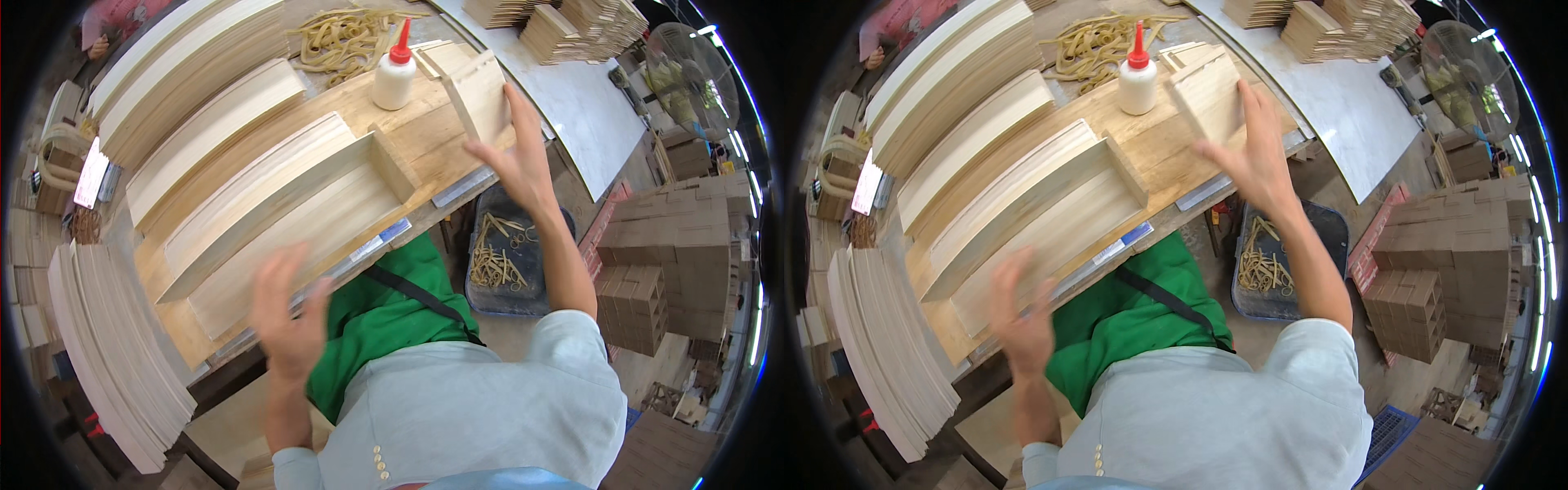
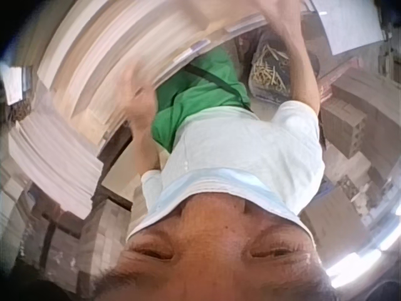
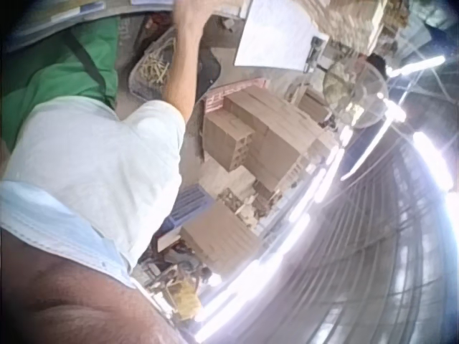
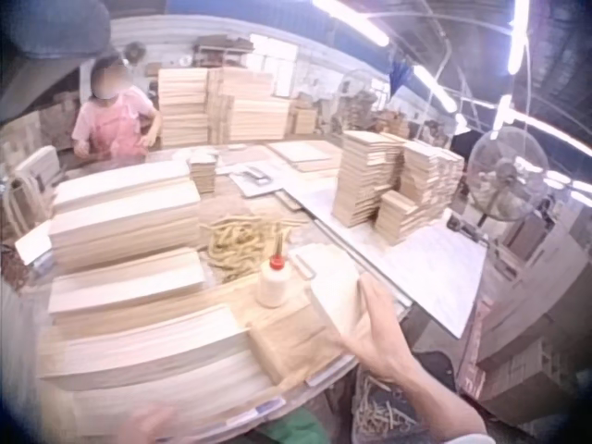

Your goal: Applying glue to wooden components and assembling them into rectangular boxes.

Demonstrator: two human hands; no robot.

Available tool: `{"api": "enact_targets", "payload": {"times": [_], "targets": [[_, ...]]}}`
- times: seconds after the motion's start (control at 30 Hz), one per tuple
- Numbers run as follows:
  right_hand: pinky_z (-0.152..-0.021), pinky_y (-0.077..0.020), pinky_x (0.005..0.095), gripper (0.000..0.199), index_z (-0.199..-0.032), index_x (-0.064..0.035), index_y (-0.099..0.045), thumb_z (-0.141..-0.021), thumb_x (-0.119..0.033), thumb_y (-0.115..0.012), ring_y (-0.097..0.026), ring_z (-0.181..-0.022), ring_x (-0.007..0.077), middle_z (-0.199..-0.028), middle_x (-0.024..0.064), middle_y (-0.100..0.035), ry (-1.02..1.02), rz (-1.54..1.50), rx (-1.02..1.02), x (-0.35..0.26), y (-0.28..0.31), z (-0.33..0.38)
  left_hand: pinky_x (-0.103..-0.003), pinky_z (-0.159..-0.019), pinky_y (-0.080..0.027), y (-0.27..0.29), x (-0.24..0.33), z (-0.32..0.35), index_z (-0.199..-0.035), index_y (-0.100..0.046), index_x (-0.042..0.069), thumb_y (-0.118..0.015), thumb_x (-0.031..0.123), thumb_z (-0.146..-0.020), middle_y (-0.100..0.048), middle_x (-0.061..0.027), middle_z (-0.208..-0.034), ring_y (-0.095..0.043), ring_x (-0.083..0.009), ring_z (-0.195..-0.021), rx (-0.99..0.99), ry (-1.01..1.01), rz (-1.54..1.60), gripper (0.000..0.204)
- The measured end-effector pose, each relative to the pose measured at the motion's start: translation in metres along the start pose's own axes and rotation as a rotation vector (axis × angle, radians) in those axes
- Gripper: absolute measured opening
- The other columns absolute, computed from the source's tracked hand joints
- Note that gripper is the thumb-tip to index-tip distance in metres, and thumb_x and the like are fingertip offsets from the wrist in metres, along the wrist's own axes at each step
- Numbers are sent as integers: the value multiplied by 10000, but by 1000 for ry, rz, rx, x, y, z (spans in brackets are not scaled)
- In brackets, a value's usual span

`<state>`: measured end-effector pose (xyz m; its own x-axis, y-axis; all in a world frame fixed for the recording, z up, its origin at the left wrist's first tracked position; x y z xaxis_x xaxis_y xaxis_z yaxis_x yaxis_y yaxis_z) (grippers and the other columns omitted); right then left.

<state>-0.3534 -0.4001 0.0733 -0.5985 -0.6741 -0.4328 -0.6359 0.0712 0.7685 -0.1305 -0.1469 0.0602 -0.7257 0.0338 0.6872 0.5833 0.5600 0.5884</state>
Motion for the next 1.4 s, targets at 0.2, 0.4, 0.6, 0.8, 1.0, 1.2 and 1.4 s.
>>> {"api": "enact_targets", "payload": {"times": [0.2, 0.4, 0.6, 0.8, 1.0, 1.2, 1.4], "targets": [[-1051, -297, 434, 1024, -1409, 42, -258, -615, -254, -833, -355, -1257, 397, -1380, 254, -330, 166, -267, -140, -124, -24, 41, -331, -880, -471, -58, 27, -25, -1218, -526, -11, -694, 92, -816, -611, -133, -1112, -583, -220, -1024, 111, 234, 741, 448], [-1087, -264, 438, 934, -1393, 1, -324, -656, -292, -817, -295, -1328, 375, -1433, 219, -297, 216, -527, -424, -162, -52, 42, -265, -832, -462, -8, -23, 6, -1168, -559, -19, -596, 98, -903, -631, -51, -1030, -579, -115, -929, 322, 511, 934, 291], [-1039, -348, 377, 493, -1320, 11, -455, -854, -74, -593, -447, -1259, 241, -1336, 160, -492, 99, -696, -191, -116, -41, 8, -267, -835, -449, 103, -61, 64, -1090, -613, -23, -625, 56, -848, -648, -55, -1002, -574, -111, -918, 633, 525, 433, 255], [-1028, -375, 358, 449, -1332, -8, -456, -931, -175, -569, -468, -1234, 228, -1314, 148, -510, -56, -569, -160, -76, -45, -13, -286, -798, -461, 187, -88, 86, -1077, -598, -41, -593, 70, -835, -658, -91, -954, -589, -134, -875, 743, 644, -95, 266], [-1023, -377, 346, 449, -1347, -27, -449, -946, -203, -548, -474, -1223, 213, -1318, 114, -513, -87, -606, -298, -63, -73, -6, -310, -773, -466, 169, -124, 78, -1078, -604, -31, -561, 161, -792, -665, -132, -889, -612, -173, -824, 388, 851, -142, 346], [-990, -389, 314, 428, -1325, -8, -473, -955, -214, -537, -504, -1171, 196, -1289, 120, -529, -140, -670, -345, -61, -82, 0, -344, -738, -471, 162, -127, 69, -1072, -608, -22, -561, 155, -777, -652, -195, -883, -625, -255, -791, 304, 808, -212, 347], [-921, -409, 269, 416, -1321, -25, -487, -959, -224, -540, -517, -1091, 148, -1188, 99, -570, -192, -659, -364, -58, -85, 4, -288, -775, -471, 160, -117, 60, -1150, -583, -51, -574, 139, -834, -672, -118, -949, -609, -137, -863, 130, 818, -263, 369]]}}
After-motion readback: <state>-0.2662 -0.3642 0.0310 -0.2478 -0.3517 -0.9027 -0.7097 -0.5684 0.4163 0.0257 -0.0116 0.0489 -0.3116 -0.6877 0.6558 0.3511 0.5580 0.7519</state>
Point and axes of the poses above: each hand's wrist, its own z-axis away from the middle knuckle, its own y-axis out of the back of the hand, x = y × z, the point moved 4 cm from there along -z, towards the middle knuckle
